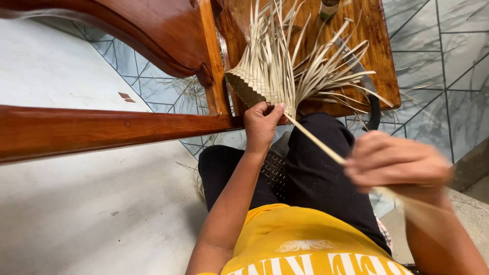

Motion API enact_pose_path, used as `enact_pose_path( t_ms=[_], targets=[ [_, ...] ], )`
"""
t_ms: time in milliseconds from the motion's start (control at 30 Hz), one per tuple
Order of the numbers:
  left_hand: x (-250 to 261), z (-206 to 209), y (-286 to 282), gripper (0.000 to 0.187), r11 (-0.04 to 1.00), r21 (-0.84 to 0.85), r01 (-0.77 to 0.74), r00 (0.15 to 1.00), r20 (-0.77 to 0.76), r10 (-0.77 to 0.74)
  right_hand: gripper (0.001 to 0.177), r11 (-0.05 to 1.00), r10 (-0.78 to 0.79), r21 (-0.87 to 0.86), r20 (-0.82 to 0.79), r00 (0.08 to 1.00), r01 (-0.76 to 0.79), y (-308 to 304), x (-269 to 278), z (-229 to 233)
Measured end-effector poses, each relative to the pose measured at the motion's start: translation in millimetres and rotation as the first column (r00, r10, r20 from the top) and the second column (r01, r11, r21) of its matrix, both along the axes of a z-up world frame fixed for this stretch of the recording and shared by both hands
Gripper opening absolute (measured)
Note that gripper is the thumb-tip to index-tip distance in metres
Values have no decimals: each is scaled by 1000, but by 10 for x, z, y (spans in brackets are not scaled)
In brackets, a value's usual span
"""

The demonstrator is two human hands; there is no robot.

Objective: Refining the edge of a woven palm leaf fan by folding and trimming the strips with a knife.

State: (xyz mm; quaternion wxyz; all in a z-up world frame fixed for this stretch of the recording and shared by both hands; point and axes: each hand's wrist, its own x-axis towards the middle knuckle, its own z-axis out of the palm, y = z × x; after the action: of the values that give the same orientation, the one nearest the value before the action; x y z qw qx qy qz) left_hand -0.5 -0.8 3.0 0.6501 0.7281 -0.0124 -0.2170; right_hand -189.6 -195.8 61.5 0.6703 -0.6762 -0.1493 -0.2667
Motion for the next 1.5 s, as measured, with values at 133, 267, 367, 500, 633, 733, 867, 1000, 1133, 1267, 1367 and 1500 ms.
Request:
enact_pose_path(
  t_ms=[133, 267, 367, 500, 633, 733, 867, 1000, 1133, 1267, 1367, 1500],
  targets=[
    [-39, 14, -21, 15, 1000, 17, 18, 1000, -15, -18, 2, 994, -50, -84, 181, 982, 66, -631, -485, -333],
    [-97, -99, 20, 15, 1000, -10, 24, 1000, -15, -24, 20, 964, 199, 196, -69, 978, -182, -505, -334, 175],
    [-112, -136, 85, 17, 996, -87, 11, 998, -60, -16, 10, 907, 187, 420, -415, 891, 5, -105, 52, 14],
    [-97, -450, 166, 25, 977, -191, -93, 989, -128, 69, 26, 946, -93, 147, -733, 673, 290, 340, 367, -692],
    [-125, -377, 153, 25, 968, -234, -93, 985, -162, 55, 18, 944, -298, -107, -676, 673, 311, 524, 599, -816],
    [-123, -333, 98, 23, 961, -253, -115, 985, -152, 77, 18, 937, -312, -83, -635, 707, 339, 559, 722, -852],
    [-116, -300, 78, 22, 965, -241, -105, 989, -128, 76, 16, 908, -417, -245, -485, 768, 339, 596, 850, -862],
    [-122, -286, 80, 23, 966, -238, -98, 992, -96, 77, 16, 827, -513, -427, -309, 801, 365, 588, 858, -915],
    [-127, -278, 77, 22, 978, -198, -66, 996, -66, 54, 12, 814, -511, -423, -195, 837, 398, 540, 885, -857],
    [-116, -261, 62, 22, 984, -172, -46, 998, -42, 40, 12, 764, -551, -455, -93, 829, 457, 508, 902, -927],
    [-121, -217, 52, 21, 987, -156, -35, 999, -36, 30, 12, 745, -565, -466, -61, 823, 478, 497, 894, -947],
    [-148, -74, -39, 17, 996, -88, -27, 999, 30, 30, 9, 685, -573, -536, 23, 819, 494, 541, 940, -895]
  ],
)
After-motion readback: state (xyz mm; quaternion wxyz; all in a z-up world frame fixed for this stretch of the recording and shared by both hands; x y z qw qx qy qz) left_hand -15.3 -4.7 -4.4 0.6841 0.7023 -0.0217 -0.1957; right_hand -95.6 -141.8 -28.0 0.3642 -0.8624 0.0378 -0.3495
